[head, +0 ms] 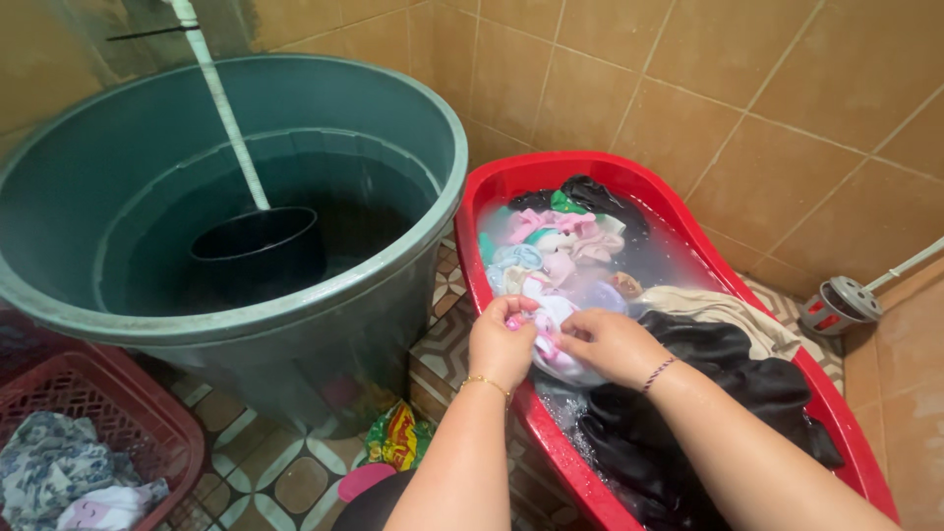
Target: The person washes clothes by hand in a red basin filled with soapy water. They repeatedly submerge, agitate, and wring out various garments, then place them into a nearby red basket. A green bucket with running water is visible nearby.
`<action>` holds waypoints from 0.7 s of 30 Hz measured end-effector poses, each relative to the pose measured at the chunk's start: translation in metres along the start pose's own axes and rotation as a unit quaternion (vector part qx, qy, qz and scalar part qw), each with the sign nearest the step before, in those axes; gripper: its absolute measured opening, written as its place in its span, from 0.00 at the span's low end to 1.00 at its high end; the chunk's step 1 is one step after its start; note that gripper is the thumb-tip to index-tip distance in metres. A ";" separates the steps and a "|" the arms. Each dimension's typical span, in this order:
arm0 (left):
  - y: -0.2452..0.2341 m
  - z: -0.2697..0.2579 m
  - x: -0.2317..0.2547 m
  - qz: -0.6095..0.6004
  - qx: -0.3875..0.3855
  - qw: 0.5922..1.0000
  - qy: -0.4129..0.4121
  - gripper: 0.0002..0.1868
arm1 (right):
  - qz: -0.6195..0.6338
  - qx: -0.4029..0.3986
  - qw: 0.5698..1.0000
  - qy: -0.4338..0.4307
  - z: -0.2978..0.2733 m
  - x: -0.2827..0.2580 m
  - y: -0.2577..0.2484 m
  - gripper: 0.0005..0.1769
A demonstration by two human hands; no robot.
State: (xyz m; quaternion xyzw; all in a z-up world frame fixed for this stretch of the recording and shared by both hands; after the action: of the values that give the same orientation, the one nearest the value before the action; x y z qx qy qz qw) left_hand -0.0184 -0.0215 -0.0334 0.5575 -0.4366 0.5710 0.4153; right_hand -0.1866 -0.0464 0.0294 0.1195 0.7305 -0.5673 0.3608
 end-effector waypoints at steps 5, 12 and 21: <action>-0.006 0.000 0.001 0.031 0.001 0.999 0.027 0.22 | 0.031 0.035 0.999 -0.024 -0.009 -0.005 -0.005 0.18; -0.004 -0.009 0.018 0.105 -0.025 0.990 0.086 0.17 | 0.083 -0.026 0.988 -0.124 -0.006 -0.004 -0.012 0.11; -0.010 -0.015 0.021 0.225 0.033 0.956 0.184 0.16 | 0.421 0.135 0.873 -0.208 0.005 -0.024 -0.064 0.03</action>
State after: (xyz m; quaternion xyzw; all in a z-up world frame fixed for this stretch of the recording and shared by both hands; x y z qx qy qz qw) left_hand -0.0140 -0.0047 -0.0118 0.3438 -0.4479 0.7561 0.3308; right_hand -0.2050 -0.0661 0.0930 0.3425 0.4360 -0.4665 0.6892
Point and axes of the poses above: each hand's wrist, its own z-axis towards the middle knuckle, its own y-axis out of the palm, x = y × z, the point moved 1 cm from there along z, towards the middle knuckle, and after that the axes turned 12 degrees about z, right-handed, at the moved point
